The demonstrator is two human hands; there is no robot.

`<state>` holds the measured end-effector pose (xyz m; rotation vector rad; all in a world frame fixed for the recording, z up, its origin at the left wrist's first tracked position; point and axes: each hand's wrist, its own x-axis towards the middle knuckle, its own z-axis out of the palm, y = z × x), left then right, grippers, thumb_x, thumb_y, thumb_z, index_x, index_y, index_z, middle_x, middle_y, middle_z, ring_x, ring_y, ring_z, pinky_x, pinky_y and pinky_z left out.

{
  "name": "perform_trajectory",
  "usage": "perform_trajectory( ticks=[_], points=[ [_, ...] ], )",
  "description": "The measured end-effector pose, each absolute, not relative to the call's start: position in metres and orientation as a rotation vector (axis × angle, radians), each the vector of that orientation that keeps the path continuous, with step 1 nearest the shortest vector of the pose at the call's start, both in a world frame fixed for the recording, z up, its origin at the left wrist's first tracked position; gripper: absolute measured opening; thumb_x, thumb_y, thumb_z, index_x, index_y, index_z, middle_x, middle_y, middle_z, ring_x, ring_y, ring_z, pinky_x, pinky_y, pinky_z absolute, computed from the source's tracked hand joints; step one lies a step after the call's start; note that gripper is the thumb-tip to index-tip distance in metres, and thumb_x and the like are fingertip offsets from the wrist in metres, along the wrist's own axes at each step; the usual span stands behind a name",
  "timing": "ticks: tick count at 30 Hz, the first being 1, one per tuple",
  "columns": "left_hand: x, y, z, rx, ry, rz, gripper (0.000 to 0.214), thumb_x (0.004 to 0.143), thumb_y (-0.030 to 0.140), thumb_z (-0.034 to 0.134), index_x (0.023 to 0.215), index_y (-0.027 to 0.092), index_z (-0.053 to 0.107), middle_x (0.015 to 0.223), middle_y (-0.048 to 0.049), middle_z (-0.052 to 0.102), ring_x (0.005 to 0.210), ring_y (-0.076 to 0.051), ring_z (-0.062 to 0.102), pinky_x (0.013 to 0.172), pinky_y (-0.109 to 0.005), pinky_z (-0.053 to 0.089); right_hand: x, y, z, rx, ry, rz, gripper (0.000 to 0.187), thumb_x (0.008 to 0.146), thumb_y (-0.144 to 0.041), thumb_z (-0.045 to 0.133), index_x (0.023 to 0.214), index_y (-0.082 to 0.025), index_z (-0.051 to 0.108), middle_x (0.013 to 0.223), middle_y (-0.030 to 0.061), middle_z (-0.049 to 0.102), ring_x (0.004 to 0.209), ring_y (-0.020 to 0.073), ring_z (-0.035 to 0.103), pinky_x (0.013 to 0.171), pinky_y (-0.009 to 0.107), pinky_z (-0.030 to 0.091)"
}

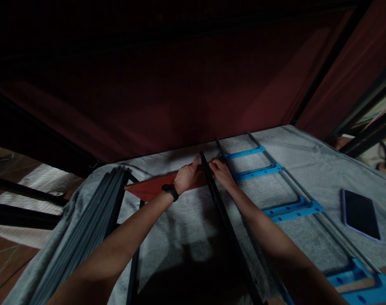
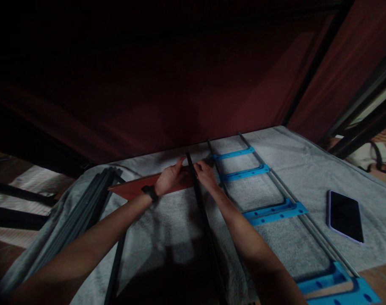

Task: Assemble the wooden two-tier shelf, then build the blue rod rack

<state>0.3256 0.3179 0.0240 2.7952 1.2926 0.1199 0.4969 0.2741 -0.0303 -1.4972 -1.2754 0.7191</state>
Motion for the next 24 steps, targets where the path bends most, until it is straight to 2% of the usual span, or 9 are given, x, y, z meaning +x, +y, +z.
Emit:
perform_trajectory(
  ticks=[4, 7, 10, 15, 18, 22, 24],
  points=[
    [0.326, 0.321, 0.026, 2.660, 1.330, 0.144, 0.042, 0.098, 0.036, 0.052, 0.136, 0.021, 0.050, 0.106, -0.0086, 0.074, 0.098, -0.025, 0.070, 0.081, -0.032, 0.050, 0.497, 0.274, -0.029, -1.575, -1.311, 0.667, 0.035, 0.097, -0.046, 0.040, 0.070, -0.025, 0.048, 0.067, -0.0017, 0.055, 0.069, 0.0160, 0.055, 0.071, 0.026, 0.043],
    [0.326, 0.322, 0.028, 2.671, 1.291, 0.120, 0.034, 0.099, 0.037, 0.049, 0.129, 0.026, 0.060, 0.112, -0.0060, 0.074, 0.102, -0.025, 0.069, 0.084, -0.031, 0.049, 0.494, 0.272, -0.030, -1.551, -1.262, 0.715, 0.030, 0.098, -0.046, 0.040, 0.079, -0.026, 0.052, 0.070, -0.0011, 0.058, 0.070, 0.0167, 0.057, 0.069, 0.027, 0.043],
    [0.328, 0.323, 0.032, 2.632, 1.284, 0.114, 0.036, 0.098, 0.037, 0.049, 0.131, 0.030, 0.063, 0.116, -0.0041, 0.073, 0.105, -0.025, 0.068, 0.086, -0.031, 0.049, 0.492, 0.271, -0.031, -1.505, -1.213, 0.759, 0.022, 0.097, -0.043, 0.040, 0.090, -0.027, 0.054, 0.072, -0.0022, 0.058, 0.069, 0.0164, 0.057, 0.063, 0.026, 0.042],
    [0.331, 0.325, 0.038, 2.556, 1.293, 0.085, 0.037, 0.097, 0.037, 0.051, 0.130, 0.029, 0.065, 0.117, -0.0034, 0.073, 0.105, -0.025, 0.067, 0.086, -0.030, 0.049, 0.496, 0.275, -0.032, -1.571, -1.277, 0.685, 0.032, 0.097, -0.044, 0.042, 0.072, -0.025, 0.049, 0.065, -0.0027, 0.053, 0.066, 0.0158, 0.054, 0.065, 0.026, 0.041],
    [0.331, 0.326, 0.040, 2.529, 1.259, 0.103, 0.037, 0.096, 0.035, 0.052, 0.130, 0.028, 0.065, 0.119, -0.0037, 0.073, 0.106, -0.025, 0.067, 0.087, -0.031, 0.049, 0.498, 0.275, -0.033, -1.571, -1.281, 0.716, 0.037, 0.099, -0.049, 0.039, 0.072, -0.026, 0.050, 0.066, -0.0018, 0.055, 0.065, 0.0162, 0.055, 0.065, 0.027, 0.042],
    [0.332, 0.327, 0.040, 2.484, 1.278, 0.116, 0.036, 0.094, 0.035, 0.055, 0.127, 0.028, 0.067, 0.117, -0.0036, 0.073, 0.106, -0.025, 0.067, 0.088, -0.031, 0.049, 0.498, 0.272, -0.034, -1.504, -1.251, 0.737, 0.023, 0.097, -0.043, 0.043, 0.089, -0.026, 0.057, 0.076, -0.0017, 0.061, 0.070, 0.0163, 0.060, 0.063, 0.026, 0.044],
    [0.332, 0.328, 0.040, 2.466, 1.297, 0.110, 0.036, 0.094, 0.036, 0.055, 0.126, 0.028, 0.068, 0.116, -0.0035, 0.074, 0.104, -0.024, 0.068, 0.087, -0.031, 0.050, 0.498, 0.272, -0.032, -1.498, -1.297, 0.705, 0.019, 0.096, -0.039, 0.046, 0.088, -0.026, 0.057, 0.075, -0.0024, 0.060, 0.071, 0.0156, 0.059, 0.065, 0.025, 0.043]
  ],
)
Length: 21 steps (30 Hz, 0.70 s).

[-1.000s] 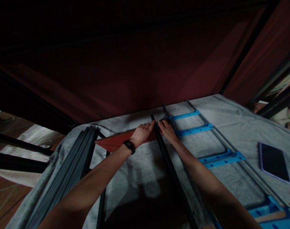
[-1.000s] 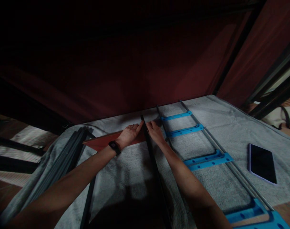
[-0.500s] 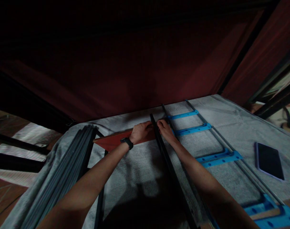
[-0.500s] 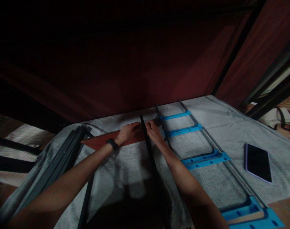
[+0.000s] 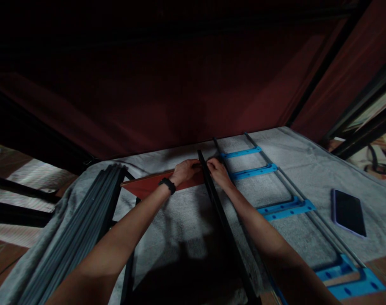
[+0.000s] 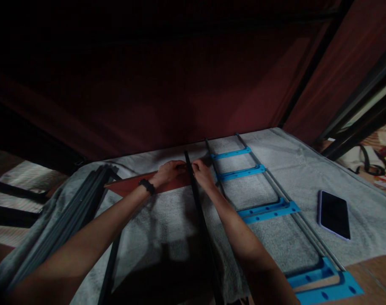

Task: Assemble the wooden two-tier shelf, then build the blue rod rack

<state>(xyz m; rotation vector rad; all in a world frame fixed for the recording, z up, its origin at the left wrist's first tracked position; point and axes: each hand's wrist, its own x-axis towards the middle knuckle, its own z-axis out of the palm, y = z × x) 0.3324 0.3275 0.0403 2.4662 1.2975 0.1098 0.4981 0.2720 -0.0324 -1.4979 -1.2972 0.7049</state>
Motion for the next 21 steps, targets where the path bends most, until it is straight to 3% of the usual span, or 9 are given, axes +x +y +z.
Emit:
perform_trajectory(
  ticks=[5, 11, 16, 21],
  points=[
    [0.3335, 0.3292, 0.0392, 2.450, 1.304, 0.108, 0.035, 0.093, 0.036, 0.057, 0.124, 0.028, 0.069, 0.118, -0.0029, 0.073, 0.104, -0.024, 0.067, 0.088, -0.030, 0.049, 0.4984, 0.2722, -0.0299, -1.550, -1.322, 0.733, 0.036, 0.098, -0.045, 0.040, 0.070, -0.025, 0.049, 0.065, -0.0034, 0.053, 0.065, 0.0146, 0.055, 0.065, 0.024, 0.042],
    [0.3336, 0.3289, 0.0408, 2.434, 1.273, 0.099, 0.034, 0.093, 0.036, 0.056, 0.122, 0.028, 0.071, 0.116, -0.0024, 0.074, 0.104, -0.024, 0.067, 0.086, -0.029, 0.050, 0.4993, 0.2699, -0.0296, -1.515, -1.276, 0.735, 0.024, 0.097, -0.044, 0.041, 0.091, -0.027, 0.056, 0.073, -0.0036, 0.058, 0.065, 0.0146, 0.057, 0.064, 0.025, 0.043],
    [0.3332, 0.3290, 0.0431, 2.433, 1.281, 0.098, 0.036, 0.092, 0.036, 0.056, 0.125, 0.027, 0.070, 0.119, -0.0029, 0.073, 0.107, -0.024, 0.066, 0.089, -0.030, 0.049, 0.4999, 0.2745, -0.0281, -1.549, -1.379, 0.662, 0.034, 0.098, -0.046, 0.039, 0.074, -0.025, 0.050, 0.067, -0.0037, 0.052, 0.066, 0.0140, 0.054, 0.066, 0.024, 0.042],
    [0.3329, 0.3296, 0.0428, 2.428, 1.268, 0.108, 0.034, 0.092, 0.035, 0.057, 0.122, 0.028, 0.071, 0.116, -0.0014, 0.074, 0.105, -0.023, 0.066, 0.089, -0.029, 0.049, 0.4976, 0.2757, -0.0280, -1.602, -1.337, 0.657, 0.037, 0.099, -0.049, 0.039, 0.074, -0.025, 0.053, 0.071, 0.0002, 0.059, 0.071, 0.0175, 0.058, 0.071, 0.028, 0.044]
  ],
)
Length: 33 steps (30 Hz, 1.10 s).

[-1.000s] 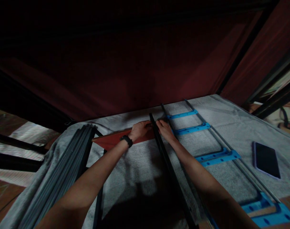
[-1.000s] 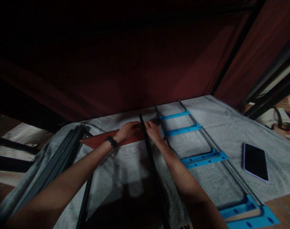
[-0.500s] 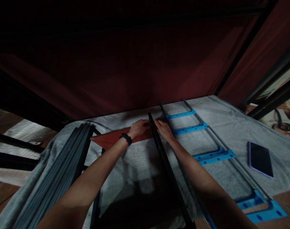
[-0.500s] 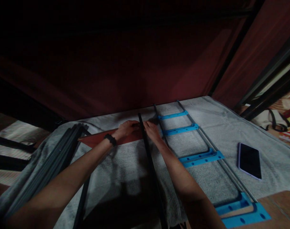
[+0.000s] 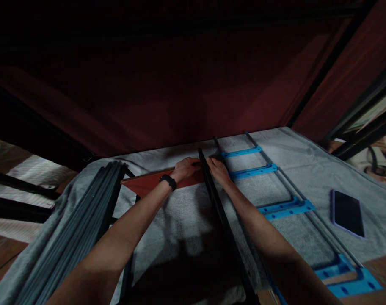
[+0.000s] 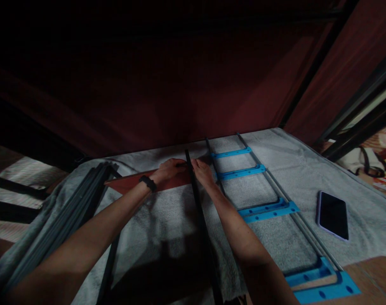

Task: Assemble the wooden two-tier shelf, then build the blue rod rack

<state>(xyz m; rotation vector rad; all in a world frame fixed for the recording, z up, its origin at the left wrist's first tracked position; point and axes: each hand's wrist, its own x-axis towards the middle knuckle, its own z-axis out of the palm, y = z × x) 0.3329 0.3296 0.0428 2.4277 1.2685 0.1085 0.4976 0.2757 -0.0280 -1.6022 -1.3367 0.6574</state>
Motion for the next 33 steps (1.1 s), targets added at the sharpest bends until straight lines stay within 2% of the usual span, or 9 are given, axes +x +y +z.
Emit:
perform_trajectory(
  ticks=[4, 6, 12, 18, 26, 33],
  points=[
    [0.333, 0.330, 0.043, 2.406, 1.265, 0.101, 0.035, 0.092, 0.036, 0.056, 0.123, 0.029, 0.071, 0.113, -0.0003, 0.074, 0.102, -0.022, 0.066, 0.083, -0.027, 0.049, 0.495, 0.274, -0.028, -1.544, -1.268, 0.708, 0.025, 0.099, -0.043, 0.040, 0.087, -0.027, 0.055, 0.075, -0.0008, 0.060, 0.070, 0.0175, 0.059, 0.067, 0.027, 0.044],
    [0.334, 0.330, 0.044, 2.408, 1.256, 0.095, 0.035, 0.092, 0.036, 0.055, 0.122, 0.029, 0.071, 0.111, -0.0005, 0.075, 0.101, -0.022, 0.067, 0.081, -0.027, 0.048, 0.495, 0.274, -0.027, -1.534, -1.291, 0.686, 0.023, 0.097, -0.040, 0.042, 0.083, -0.026, 0.053, 0.073, -0.0023, 0.058, 0.070, 0.0164, 0.057, 0.067, 0.027, 0.042],
    [0.333, 0.329, 0.045, 2.403, 1.240, 0.121, 0.034, 0.092, 0.035, 0.055, 0.121, 0.028, 0.072, 0.111, -0.0008, 0.074, 0.100, -0.022, 0.066, 0.081, -0.027, 0.048, 0.497, 0.275, -0.026, -1.566, -1.340, 0.702, 0.038, 0.098, -0.049, 0.038, 0.070, -0.025, 0.046, 0.064, -0.0038, 0.050, 0.065, 0.0152, 0.052, 0.066, 0.026, 0.039],
    [0.333, 0.329, 0.044, 2.419, 1.228, 0.126, 0.032, 0.092, 0.035, 0.055, 0.116, 0.026, 0.074, 0.106, -0.0019, 0.074, 0.098, -0.022, 0.066, 0.081, -0.027, 0.048, 0.497, 0.271, -0.030, -1.493, -1.279, 0.750, 0.027, 0.096, -0.047, 0.040, 0.083, -0.026, 0.052, 0.069, -0.0031, 0.055, 0.066, 0.0159, 0.054, 0.062, 0.026, 0.041],
    [0.331, 0.335, 0.043, 2.407, 1.177, 0.123, 0.032, 0.090, 0.037, 0.056, 0.115, 0.027, 0.074, 0.107, -0.0016, 0.074, 0.098, -0.023, 0.065, 0.080, -0.027, 0.048, 0.501, 0.276, -0.030, -1.450, -1.355, 0.721, 0.035, 0.096, -0.048, 0.039, 0.070, -0.025, 0.044, 0.067, -0.0031, 0.048, 0.065, 0.0154, 0.051, 0.064, 0.026, 0.039],
    [0.330, 0.342, 0.038, 2.378, 1.142, 0.148, 0.031, 0.086, 0.035, 0.060, 0.112, 0.027, 0.075, 0.099, -0.0003, 0.075, 0.096, -0.022, 0.065, 0.080, -0.026, 0.048, 0.502, 0.278, -0.035, -1.441, -1.283, 0.730, 0.020, 0.092, -0.046, 0.045, 0.088, -0.028, 0.052, 0.079, -0.0014, 0.057, 0.075, 0.0178, 0.056, 0.067, 0.027, 0.044]
  ],
)
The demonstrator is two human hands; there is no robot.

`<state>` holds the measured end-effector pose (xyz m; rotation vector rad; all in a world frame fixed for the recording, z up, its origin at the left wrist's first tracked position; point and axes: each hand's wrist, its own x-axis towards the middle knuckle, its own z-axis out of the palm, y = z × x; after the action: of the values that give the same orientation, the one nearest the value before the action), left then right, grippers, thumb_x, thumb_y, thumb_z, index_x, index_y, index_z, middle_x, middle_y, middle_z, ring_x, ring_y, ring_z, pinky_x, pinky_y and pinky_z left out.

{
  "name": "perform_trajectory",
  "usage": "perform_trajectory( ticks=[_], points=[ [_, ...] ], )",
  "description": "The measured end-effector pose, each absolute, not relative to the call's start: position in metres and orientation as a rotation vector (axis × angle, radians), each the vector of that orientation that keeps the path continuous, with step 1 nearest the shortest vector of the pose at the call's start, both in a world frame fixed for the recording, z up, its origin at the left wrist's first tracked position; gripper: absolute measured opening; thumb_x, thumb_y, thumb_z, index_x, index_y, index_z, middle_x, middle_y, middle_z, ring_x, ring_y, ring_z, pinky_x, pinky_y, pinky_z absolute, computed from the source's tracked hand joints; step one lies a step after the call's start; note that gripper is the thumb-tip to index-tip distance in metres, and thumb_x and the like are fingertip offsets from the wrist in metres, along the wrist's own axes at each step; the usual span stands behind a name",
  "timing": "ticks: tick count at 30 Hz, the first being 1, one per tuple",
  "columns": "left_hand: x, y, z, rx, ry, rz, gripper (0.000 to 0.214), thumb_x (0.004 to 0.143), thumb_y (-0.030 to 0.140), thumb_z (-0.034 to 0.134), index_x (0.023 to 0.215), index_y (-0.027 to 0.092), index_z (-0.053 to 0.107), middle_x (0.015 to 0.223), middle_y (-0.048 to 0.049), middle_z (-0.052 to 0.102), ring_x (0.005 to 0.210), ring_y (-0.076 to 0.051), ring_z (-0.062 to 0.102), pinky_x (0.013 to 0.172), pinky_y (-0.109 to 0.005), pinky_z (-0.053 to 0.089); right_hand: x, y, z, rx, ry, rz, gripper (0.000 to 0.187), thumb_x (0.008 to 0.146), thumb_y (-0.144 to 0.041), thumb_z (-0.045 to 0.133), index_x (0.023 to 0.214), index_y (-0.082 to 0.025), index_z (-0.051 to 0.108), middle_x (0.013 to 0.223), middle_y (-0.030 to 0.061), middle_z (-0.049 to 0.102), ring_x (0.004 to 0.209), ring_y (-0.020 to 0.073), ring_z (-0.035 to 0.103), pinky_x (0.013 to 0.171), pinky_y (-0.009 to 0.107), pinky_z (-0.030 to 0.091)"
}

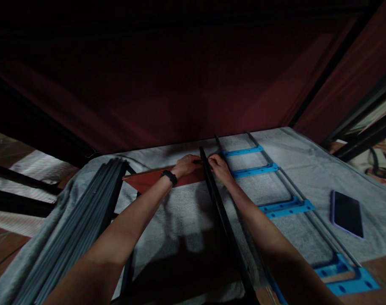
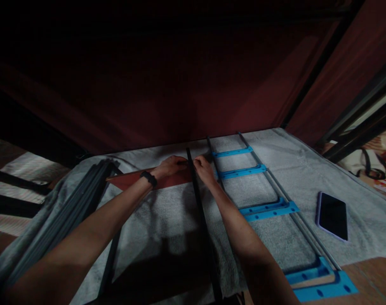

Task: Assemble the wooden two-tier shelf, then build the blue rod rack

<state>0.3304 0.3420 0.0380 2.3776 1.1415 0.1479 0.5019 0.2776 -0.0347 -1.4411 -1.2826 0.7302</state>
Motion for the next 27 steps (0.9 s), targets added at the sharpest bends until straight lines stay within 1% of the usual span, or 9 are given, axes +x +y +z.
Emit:
perform_trajectory(
  ticks=[2, 6, 11, 17, 21, 27],
  points=[
    [0.330, 0.343, 0.037, 2.371, 1.133, 0.164, 0.031, 0.086, 0.035, 0.061, 0.112, 0.027, 0.075, 0.099, 0.0000, 0.075, 0.096, -0.022, 0.065, 0.081, -0.027, 0.048, 0.503, 0.278, -0.034, -1.452, -1.332, 0.711, 0.019, 0.093, -0.043, 0.043, 0.087, -0.028, 0.051, 0.081, -0.0008, 0.057, 0.077, 0.0181, 0.056, 0.070, 0.028, 0.044],
    [0.330, 0.345, 0.036, 2.354, 1.113, 0.164, 0.030, 0.085, 0.034, 0.063, 0.111, 0.026, 0.075, 0.101, 0.0000, 0.075, 0.096, -0.022, 0.065, 0.081, -0.026, 0.049, 0.505, 0.280, -0.030, -1.526, -1.435, 0.656, 0.021, 0.096, -0.040, 0.039, 0.083, -0.026, 0.050, 0.075, -0.0012, 0.055, 0.074, 0.0180, 0.055, 0.074, 0.029, 0.042],
    [0.330, 0.347, 0.035, 2.356, 1.095, 0.166, 0.030, 0.085, 0.033, 0.063, 0.111, 0.027, 0.075, 0.097, 0.0000, 0.075, 0.095, -0.022, 0.066, 0.081, -0.026, 0.049, 0.504, 0.279, -0.030, -1.542, -1.438, 0.640, 0.023, 0.097, -0.038, 0.037, 0.081, -0.026, 0.048, 0.071, -0.0024, 0.052, 0.071, 0.0175, 0.054, 0.073, 0.029, 0.041],
    [0.329, 0.347, 0.036, 2.367, 1.108, 0.144, 0.030, 0.085, 0.033, 0.062, 0.111, 0.026, 0.075, 0.102, -0.0001, 0.075, 0.096, -0.022, 0.066, 0.082, -0.026, 0.049, 0.502, 0.280, -0.030, -1.490, -1.393, 0.672, 0.016, 0.097, -0.035, 0.040, 0.090, -0.026, 0.053, 0.076, -0.0022, 0.057, 0.074, 0.0176, 0.056, 0.072, 0.027, 0.043],
    [0.330, 0.347, 0.036, 2.360, 1.118, 0.134, 0.028, 0.086, 0.034, 0.062, 0.110, 0.026, 0.075, 0.104, -0.0003, 0.075, 0.097, -0.022, 0.066, 0.082, -0.026, 0.049, 0.502, 0.284, -0.031, -1.518, -1.490, 0.575, 0.023, 0.099, -0.035, 0.036, 0.082, -0.026, 0.048, 0.078, -0.0009, 0.057, 0.077, 0.0179, 0.056, 0.074, 0.028, 0.041],
    [0.330, 0.346, 0.037, 2.372, 1.122, 0.115, 0.029, 0.086, 0.034, 0.061, 0.111, 0.026, 0.074, 0.107, -0.0008, 0.074, 0.098, -0.022, 0.065, 0.084, -0.027, 0.049, 0.500, 0.288, -0.036, -1.616, -1.566, 0.445, 0.027, 0.102, -0.037, 0.032, 0.080, -0.026, 0.043, 0.077, 0.0015, 0.056, 0.079, 0.0197, 0.056, 0.075, 0.029, 0.039]
  ],
)
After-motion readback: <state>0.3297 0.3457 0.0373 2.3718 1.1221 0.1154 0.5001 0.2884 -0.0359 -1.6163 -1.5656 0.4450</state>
